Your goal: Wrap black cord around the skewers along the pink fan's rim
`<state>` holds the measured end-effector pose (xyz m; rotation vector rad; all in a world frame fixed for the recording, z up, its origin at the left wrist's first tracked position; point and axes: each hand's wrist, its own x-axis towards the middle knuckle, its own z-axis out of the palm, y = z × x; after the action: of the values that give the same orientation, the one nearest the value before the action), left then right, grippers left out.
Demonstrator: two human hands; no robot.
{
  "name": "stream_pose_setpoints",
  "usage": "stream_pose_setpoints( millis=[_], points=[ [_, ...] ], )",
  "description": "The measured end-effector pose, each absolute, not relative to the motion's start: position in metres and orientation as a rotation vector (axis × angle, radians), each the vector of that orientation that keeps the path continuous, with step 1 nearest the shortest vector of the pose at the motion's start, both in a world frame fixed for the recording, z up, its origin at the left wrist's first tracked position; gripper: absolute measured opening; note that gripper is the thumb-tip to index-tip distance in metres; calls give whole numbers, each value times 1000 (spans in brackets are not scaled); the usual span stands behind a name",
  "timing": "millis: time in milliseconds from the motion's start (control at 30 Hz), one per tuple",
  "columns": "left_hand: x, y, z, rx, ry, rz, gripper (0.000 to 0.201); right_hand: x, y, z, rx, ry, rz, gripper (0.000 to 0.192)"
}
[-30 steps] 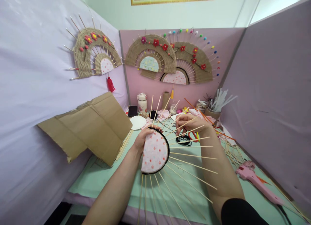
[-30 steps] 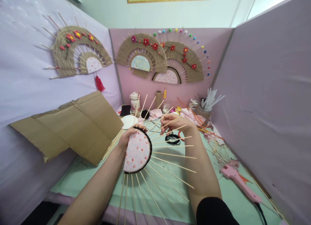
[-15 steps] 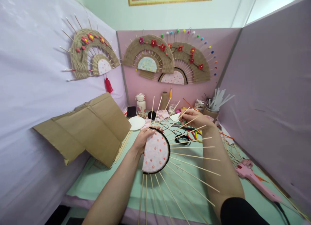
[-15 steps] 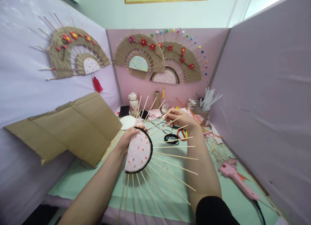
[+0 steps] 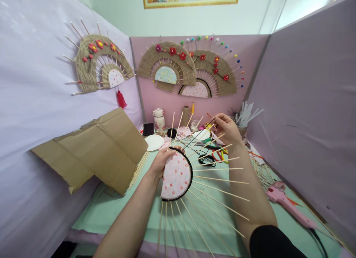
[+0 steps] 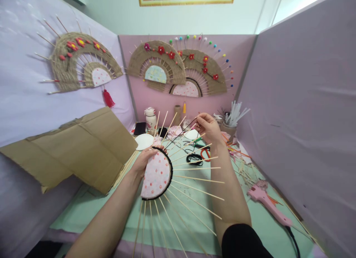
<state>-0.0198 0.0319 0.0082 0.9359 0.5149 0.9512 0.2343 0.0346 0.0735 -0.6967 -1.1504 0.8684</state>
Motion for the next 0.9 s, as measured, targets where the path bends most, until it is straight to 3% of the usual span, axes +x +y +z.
stream_pose_setpoints(
  millis=[567, 900],
  points=[
    [-19, 39, 6, 844, 516, 1251, 30, 222, 53, 48, -705, -1148, 1269, 30],
    [-13, 34, 3, 875, 510, 1226, 22, 202, 44, 37, -1105, -1977, 1646, 23]
  ],
)
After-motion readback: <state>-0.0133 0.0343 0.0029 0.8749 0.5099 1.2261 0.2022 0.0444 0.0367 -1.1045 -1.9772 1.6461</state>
